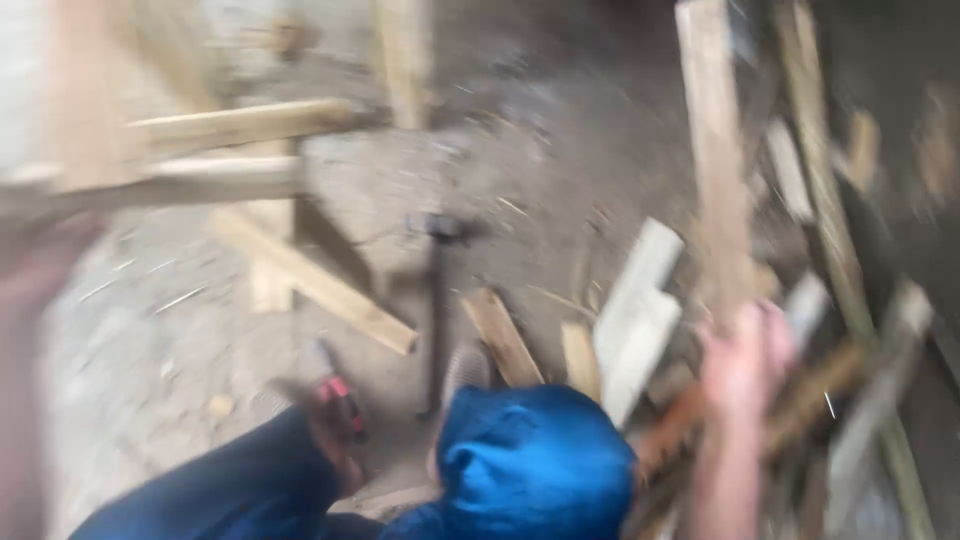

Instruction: The person assembles a wooden frame structure on a concrete floor. They pick narrow wood strips from a pile, position them against the frame, and hammer nails to fasten the strips in place, working on one joint at a time.

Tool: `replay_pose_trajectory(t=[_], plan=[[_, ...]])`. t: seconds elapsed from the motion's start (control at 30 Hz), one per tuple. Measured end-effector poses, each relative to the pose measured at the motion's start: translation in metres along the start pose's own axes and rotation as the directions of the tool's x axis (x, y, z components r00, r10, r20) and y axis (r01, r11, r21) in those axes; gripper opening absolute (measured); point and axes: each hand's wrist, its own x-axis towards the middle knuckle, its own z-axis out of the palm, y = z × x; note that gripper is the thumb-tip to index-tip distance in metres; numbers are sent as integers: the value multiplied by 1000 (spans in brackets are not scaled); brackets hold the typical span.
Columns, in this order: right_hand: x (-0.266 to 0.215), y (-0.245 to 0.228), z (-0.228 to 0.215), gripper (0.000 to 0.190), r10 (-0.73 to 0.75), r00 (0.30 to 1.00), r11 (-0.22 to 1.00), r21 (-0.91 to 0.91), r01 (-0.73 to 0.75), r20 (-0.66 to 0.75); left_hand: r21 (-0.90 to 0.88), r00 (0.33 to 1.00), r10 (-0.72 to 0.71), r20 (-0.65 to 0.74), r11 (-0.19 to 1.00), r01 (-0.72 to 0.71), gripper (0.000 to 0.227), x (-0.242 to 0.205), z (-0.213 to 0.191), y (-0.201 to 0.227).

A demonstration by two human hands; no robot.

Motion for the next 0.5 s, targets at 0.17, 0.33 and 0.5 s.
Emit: replay_pose_trajectory(t=[0.17, 0.33, 0.5], plan=[[-12, -121, 26, 25, -97, 991, 881, 472, 42, 94, -207, 979, 91, -182, 970, -129, 19, -79, 104, -12], [45, -203, 37, 45, -418, 678, 906, 221, 361, 604, -209, 954, -17, -301, 977, -49, 126, -110, 154, 3], [-63, -369, 74, 17, -691, 433, 646, 225, 730, 579, -89, 973, -4, -229, 996, -17, 132, -151, 164, 23]])
